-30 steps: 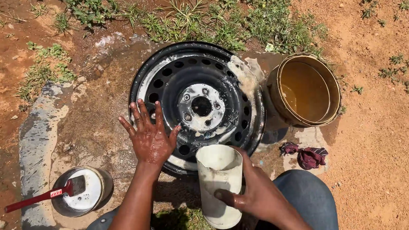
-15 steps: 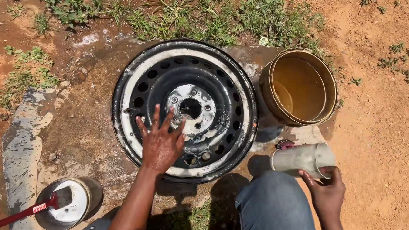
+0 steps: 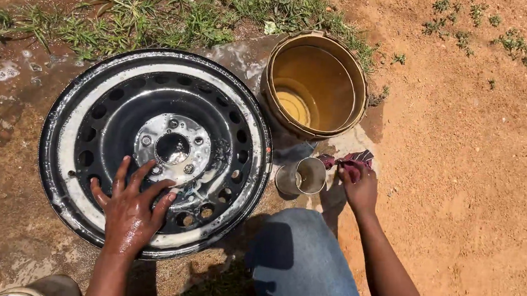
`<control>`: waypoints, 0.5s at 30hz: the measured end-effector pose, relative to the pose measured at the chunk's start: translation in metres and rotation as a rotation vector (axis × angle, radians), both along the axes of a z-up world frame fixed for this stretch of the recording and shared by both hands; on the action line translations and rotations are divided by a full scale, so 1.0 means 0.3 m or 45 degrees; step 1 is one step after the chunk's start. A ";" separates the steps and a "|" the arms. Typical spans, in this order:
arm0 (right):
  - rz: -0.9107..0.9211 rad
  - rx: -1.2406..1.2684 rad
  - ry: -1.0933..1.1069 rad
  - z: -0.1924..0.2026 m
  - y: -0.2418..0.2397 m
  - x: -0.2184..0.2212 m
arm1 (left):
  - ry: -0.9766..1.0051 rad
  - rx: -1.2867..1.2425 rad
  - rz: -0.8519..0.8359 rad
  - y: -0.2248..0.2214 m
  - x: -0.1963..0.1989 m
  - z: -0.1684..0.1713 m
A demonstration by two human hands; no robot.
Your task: The person is cleaning and sanding a car wheel rim outdoors.
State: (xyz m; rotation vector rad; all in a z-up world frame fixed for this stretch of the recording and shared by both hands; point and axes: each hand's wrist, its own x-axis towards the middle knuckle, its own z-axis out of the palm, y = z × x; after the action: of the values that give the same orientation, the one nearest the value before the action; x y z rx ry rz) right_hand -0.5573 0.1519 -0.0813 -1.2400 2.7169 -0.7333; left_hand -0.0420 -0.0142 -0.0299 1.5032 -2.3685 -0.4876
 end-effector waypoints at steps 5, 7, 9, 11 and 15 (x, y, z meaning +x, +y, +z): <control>-0.159 0.447 -0.057 -0.075 -0.145 -0.152 | 0.139 -0.025 -0.012 0.007 0.025 -0.017; -0.090 0.363 0.139 0.015 -0.117 -0.239 | 0.183 -0.024 -0.013 0.003 0.017 0.010; -0.002 0.286 0.331 0.217 -0.066 -0.227 | 0.224 -0.015 0.002 0.018 0.017 0.020; 0.071 -0.008 0.450 0.541 -0.022 -0.124 | 0.190 -0.009 0.003 0.005 0.017 0.027; 0.007 -0.241 0.253 0.581 0.176 -0.230 | 0.197 -0.005 0.010 0.017 0.013 0.049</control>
State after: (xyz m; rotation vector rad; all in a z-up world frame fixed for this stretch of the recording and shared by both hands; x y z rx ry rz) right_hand -0.6262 0.2046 0.0930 -1.4314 2.8536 -0.9328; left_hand -0.0382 -0.0092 -0.0151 1.4180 -2.2432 -0.5753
